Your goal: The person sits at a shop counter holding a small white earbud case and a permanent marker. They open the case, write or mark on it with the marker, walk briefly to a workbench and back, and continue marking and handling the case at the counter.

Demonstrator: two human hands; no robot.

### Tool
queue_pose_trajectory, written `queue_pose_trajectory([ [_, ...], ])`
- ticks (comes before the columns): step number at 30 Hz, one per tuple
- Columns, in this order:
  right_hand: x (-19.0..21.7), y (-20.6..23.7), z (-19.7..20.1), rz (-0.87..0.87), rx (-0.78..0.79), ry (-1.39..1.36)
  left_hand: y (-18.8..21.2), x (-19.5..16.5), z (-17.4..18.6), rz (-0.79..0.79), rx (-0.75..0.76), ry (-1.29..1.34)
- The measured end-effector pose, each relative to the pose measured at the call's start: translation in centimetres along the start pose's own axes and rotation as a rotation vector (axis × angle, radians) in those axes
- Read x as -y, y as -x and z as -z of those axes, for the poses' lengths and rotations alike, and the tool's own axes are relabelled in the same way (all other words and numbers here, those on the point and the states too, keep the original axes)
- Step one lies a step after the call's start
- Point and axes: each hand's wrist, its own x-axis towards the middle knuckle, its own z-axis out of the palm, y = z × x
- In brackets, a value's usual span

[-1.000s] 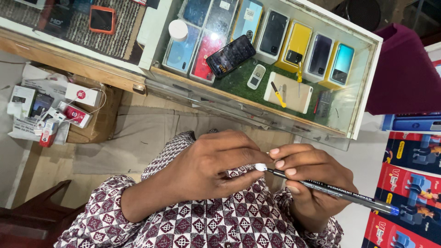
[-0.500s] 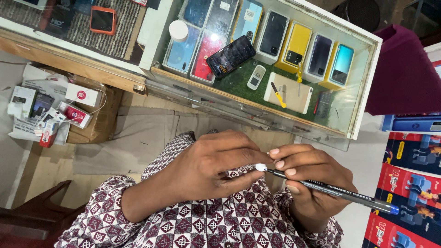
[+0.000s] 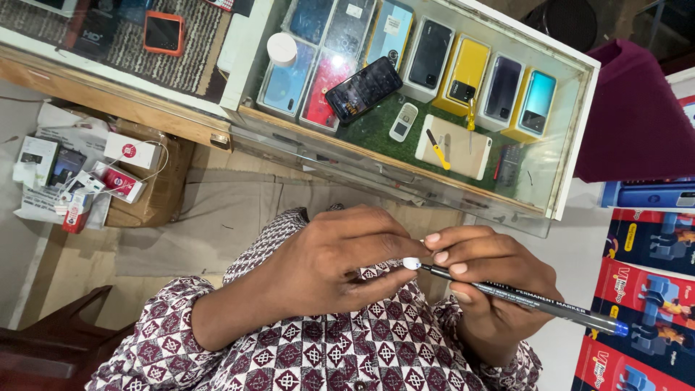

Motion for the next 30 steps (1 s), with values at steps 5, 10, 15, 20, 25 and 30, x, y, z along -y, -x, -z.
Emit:
queue_pose_trajectory([
  [5,0.4,0.0,-0.2,-0.016,-0.012,0.005,0.0,-0.2,0.2,0.001,0.003,-0.003],
  [10,0.7,0.1,-0.3,-0.022,-0.023,0.007,0.0,-0.4,0.0,-0.004,-0.003,0.01],
  [15,0.7,0.1,-0.5,-0.033,-0.04,0.005,0.0,-0.3,0.1,-0.008,-0.002,0.001],
  [20,0.6,0.2,-0.5,-0.029,-0.028,0.002,0.1,-0.3,0.1,-0.003,-0.003,-0.001],
  [25,0.1,0.2,-0.1,0.017,-0.036,-0.049,-0.1,-0.2,0.1,-0.008,-0.012,0.016],
  [30,-1.1,0.3,0.0,0.218,-0.17,-0.135,-0.2,-0.6,0.5,-0.002,-0.039,0.017],
])
